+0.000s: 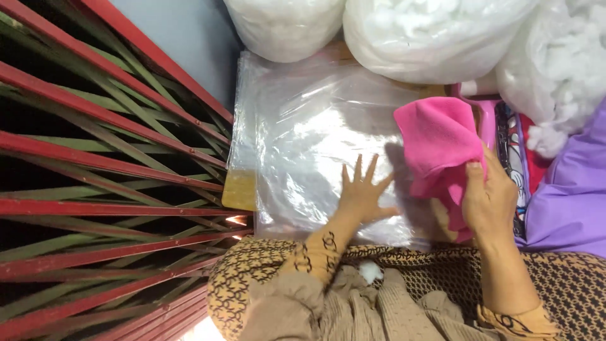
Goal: The person cleans a plastic bag with a cloth, then places a purple pillow into the bag and seals it by hand.
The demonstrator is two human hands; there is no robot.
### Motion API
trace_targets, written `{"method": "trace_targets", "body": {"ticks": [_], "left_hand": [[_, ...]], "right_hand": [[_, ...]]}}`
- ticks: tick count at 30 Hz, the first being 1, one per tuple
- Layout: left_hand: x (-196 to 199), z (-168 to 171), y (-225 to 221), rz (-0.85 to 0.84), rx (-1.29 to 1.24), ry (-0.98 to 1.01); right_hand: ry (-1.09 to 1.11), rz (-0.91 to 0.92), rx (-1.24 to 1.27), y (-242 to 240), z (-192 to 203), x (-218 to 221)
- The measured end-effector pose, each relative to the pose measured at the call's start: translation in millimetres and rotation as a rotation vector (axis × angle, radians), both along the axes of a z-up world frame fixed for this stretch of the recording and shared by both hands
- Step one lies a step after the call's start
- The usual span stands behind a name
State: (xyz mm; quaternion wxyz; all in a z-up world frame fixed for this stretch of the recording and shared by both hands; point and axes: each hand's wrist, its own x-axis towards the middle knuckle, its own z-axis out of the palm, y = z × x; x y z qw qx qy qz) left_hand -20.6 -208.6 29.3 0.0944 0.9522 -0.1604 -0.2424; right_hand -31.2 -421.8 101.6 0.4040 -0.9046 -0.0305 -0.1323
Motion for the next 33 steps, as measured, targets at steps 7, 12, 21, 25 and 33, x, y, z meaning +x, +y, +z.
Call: {"method": "trace_targets", "body": {"ticks": [7, 12, 21, 25, 33], "left_hand": [[-49.7, 59.7, 2.9, 0.339, -0.045, 0.077], [-61.2, -1.0, 51.9, 0.266, 0.181, 0.175], [-25.0, 0.0, 64.9, 0.281, 0.034, 0.028], [-4.4, 30.0, 87.0, 0.401, 0.045, 0.088], [6.2, 5.5, 102.7, 0.414, 0.065, 0.096]], "right_hand": [[-0.138, 0.193, -0.161, 28.7, -37.4, -9.3], [0.141, 0.637, -0.697, 93.6, -124.9, -7.1], [0.248, 0.052, -0.473, -9.5, -197.7, 106.6], [-0.132, 0.12, -0.623, 87.0, -158.8, 49.5], [0.185, 0.489, -0.689, 104.2, -138.2, 121.5]]}}
